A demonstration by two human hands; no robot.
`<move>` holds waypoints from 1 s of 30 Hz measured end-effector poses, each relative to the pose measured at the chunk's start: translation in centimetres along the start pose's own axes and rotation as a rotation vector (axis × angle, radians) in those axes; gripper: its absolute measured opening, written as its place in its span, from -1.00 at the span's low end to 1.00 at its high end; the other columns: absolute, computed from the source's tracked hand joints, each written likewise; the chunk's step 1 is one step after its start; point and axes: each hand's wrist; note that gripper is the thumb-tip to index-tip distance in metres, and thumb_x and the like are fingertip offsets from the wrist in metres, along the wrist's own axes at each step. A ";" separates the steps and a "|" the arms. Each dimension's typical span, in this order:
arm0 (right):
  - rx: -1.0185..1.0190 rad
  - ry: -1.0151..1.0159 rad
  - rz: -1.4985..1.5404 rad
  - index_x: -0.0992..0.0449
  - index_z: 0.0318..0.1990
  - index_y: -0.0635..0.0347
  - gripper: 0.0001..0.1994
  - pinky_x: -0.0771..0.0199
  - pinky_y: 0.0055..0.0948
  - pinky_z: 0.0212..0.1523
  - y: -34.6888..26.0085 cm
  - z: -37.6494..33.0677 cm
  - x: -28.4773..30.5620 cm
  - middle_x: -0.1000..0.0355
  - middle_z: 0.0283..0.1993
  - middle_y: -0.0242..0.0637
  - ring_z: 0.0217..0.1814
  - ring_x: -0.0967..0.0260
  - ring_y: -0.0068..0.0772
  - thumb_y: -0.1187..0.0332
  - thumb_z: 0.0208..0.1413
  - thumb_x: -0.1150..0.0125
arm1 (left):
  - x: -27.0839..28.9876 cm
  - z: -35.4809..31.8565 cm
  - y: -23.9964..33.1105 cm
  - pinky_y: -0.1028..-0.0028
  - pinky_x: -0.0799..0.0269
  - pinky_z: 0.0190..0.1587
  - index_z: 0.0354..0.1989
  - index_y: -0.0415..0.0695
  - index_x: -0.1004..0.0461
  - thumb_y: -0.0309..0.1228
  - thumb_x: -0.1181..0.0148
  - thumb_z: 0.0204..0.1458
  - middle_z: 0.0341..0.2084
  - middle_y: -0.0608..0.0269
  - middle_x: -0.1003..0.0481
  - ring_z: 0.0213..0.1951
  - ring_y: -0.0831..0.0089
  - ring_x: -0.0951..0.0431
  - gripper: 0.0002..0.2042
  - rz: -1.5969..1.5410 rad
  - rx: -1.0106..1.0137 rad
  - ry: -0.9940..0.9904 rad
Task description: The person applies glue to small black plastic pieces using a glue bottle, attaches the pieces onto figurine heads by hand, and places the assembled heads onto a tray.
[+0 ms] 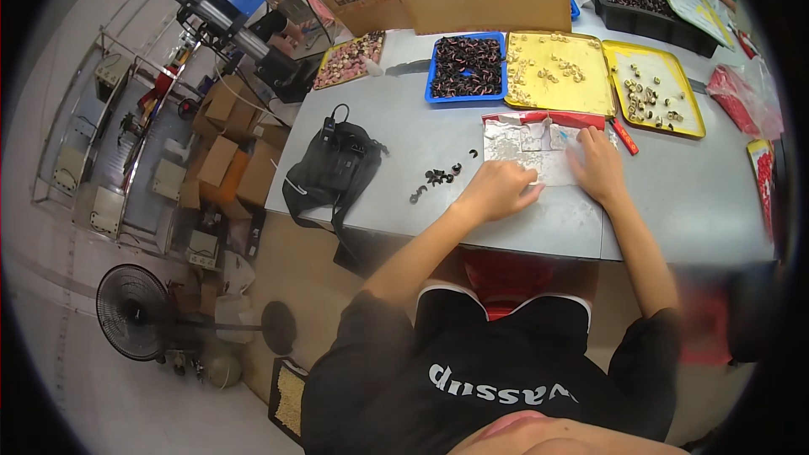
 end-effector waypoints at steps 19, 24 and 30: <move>0.012 0.107 0.085 -0.37 -0.16 0.23 -0.74 -0.42 -0.21 -0.26 2.1 0.2 -0.3 -0.43 -0.21 -0.10 -0.20 -0.41 -0.02 0.28 0.08 -0.18 | 3.3 -10.5 6.5 0.37 -0.36 -0.22 -0.44 -0.18 -0.49 -0.60 -0.10 -0.14 -0.42 0.21 -0.51 -0.33 0.34 -0.47 -0.90 -0.908 0.143 0.038; -0.015 0.112 0.182 -0.39 -0.17 0.29 -0.75 -0.39 -0.26 -0.13 1.0 0.8 -0.4 -0.42 -0.19 -0.04 -0.12 -0.40 -0.04 0.33 0.08 -0.19 | 2.4 -13.4 17.0 0.41 -0.37 -0.20 -0.32 -0.21 -0.46 -0.36 -0.29 -0.04 -0.20 0.16 -0.38 -0.34 0.32 -0.42 -0.79 -1.809 -0.623 -0.605; 0.006 0.109 0.181 -0.40 -0.19 0.26 -0.74 -0.39 -0.23 -0.18 1.0 0.5 -0.5 -0.41 -0.24 -0.10 -0.18 -0.39 -0.04 0.28 0.08 -0.19 | 1.4 -15.7 14.6 0.51 -0.30 -0.46 -0.49 -0.19 -0.36 -0.27 -0.31 -0.06 -0.38 0.24 -0.37 -0.51 0.43 -0.33 -0.72 -1.619 -0.571 -0.923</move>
Point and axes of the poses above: each hand's wrist, its own z-axis towards the middle knuckle, its own x-axis out of the back of the hand, y = z × x
